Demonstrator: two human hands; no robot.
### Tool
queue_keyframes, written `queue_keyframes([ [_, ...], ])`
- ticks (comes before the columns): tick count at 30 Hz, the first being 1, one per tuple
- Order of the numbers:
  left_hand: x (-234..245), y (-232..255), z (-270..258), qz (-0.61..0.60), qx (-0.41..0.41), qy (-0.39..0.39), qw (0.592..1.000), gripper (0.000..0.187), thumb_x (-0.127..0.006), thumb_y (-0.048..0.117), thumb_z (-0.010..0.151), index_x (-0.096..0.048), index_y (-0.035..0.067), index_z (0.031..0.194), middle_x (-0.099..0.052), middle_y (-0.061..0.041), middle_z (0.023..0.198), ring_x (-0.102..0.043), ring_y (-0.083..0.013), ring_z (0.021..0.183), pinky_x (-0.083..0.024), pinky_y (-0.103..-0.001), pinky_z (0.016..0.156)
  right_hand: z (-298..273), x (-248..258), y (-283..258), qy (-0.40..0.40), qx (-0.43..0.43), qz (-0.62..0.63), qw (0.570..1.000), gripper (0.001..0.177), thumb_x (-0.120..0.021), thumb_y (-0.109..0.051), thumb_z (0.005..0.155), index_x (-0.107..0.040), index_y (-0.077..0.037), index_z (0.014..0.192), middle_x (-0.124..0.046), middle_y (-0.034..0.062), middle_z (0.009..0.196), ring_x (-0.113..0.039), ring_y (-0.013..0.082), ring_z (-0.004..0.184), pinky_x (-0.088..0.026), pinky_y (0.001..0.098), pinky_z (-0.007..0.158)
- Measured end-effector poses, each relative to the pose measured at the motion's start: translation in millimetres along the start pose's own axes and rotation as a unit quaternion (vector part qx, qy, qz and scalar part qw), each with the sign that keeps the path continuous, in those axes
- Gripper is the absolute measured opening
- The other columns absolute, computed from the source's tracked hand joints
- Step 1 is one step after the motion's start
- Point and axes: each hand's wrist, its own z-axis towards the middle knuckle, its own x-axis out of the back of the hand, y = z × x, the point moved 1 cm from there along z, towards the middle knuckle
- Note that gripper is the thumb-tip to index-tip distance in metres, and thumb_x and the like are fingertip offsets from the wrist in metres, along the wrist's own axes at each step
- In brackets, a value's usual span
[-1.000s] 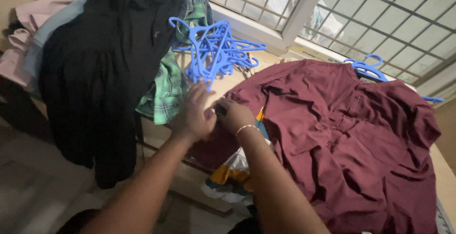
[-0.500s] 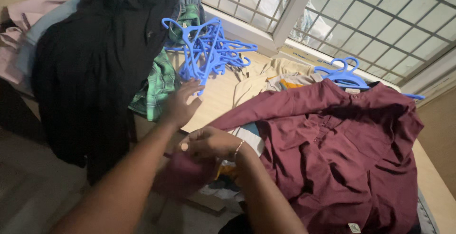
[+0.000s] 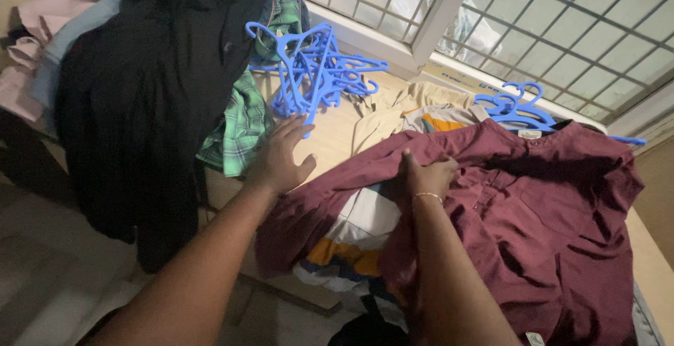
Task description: The person places several shirts and a pair of pants onto blue plastic hangers. They handle each garment one at a time, aligning the collar or waistband and securing it on the hanger before setting it aside.
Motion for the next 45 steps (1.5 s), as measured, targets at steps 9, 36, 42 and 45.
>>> queue_keyframes([
  [9,-3.5,4.3,-1.2,0.029,-0.027,0.009,0.999,0.064,-0.076,0.024,0.079,-0.061,0.003,0.137,-0.051,-0.025,0.15,-0.042,-0.0425,0.144,-0.034,-0.05,0.119,-3.8,-25.8,-10.4,-0.214,-0.044,0.296,0.93,0.028,-0.069,-0.002,0.085,-0.064,0.01,0.11,-0.06,0.0037,0.088,-0.054,0.0125,0.072,-0.046,0.0306,0.063],
  [36,-47.5,72.6,13.8,0.12,0.166,-0.338,0.919,0.058,-0.078,0.057,0.077,-0.076,0.002,0.098,-0.074,-0.024,0.1,-0.072,-0.0388,0.097,-0.056,-0.048,0.087,-22.3,122.2,-50.3,-0.234,0.181,-0.014,0.955,0.032,-0.072,-0.025,0.083,-0.078,-0.013,0.113,-0.077,0.0157,0.098,-0.075,0.0297,0.087,-0.057,0.0397,0.078],
  [42,-33.3,88.1,34.2,0.048,0.094,-0.319,0.942,0.056,-0.076,0.047,0.075,-0.071,0.003,0.109,-0.071,-0.024,0.11,-0.069,-0.0397,0.104,-0.055,-0.047,0.09,8.4,151.4,-17.0,-0.172,0.207,-0.195,0.943,0.032,-0.069,-0.031,0.09,-0.079,-0.021,0.118,-0.074,0.0176,0.117,-0.069,0.0391,0.108,-0.054,0.0465,0.096],
  [45,-29.0,92.5,45.1,0.061,0.086,-0.309,0.945,0.054,-0.075,0.042,0.075,-0.069,0.002,0.111,-0.072,-0.024,0.109,-0.069,-0.0393,0.105,-0.055,-0.046,0.091,24.9,162.1,-6.8,-0.191,0.139,-0.268,0.934,0.054,-0.076,-0.042,0.083,-0.066,-0.021,0.131,-0.061,0.0179,0.133,-0.058,0.0411,0.12,-0.046,0.0552,0.095],
])
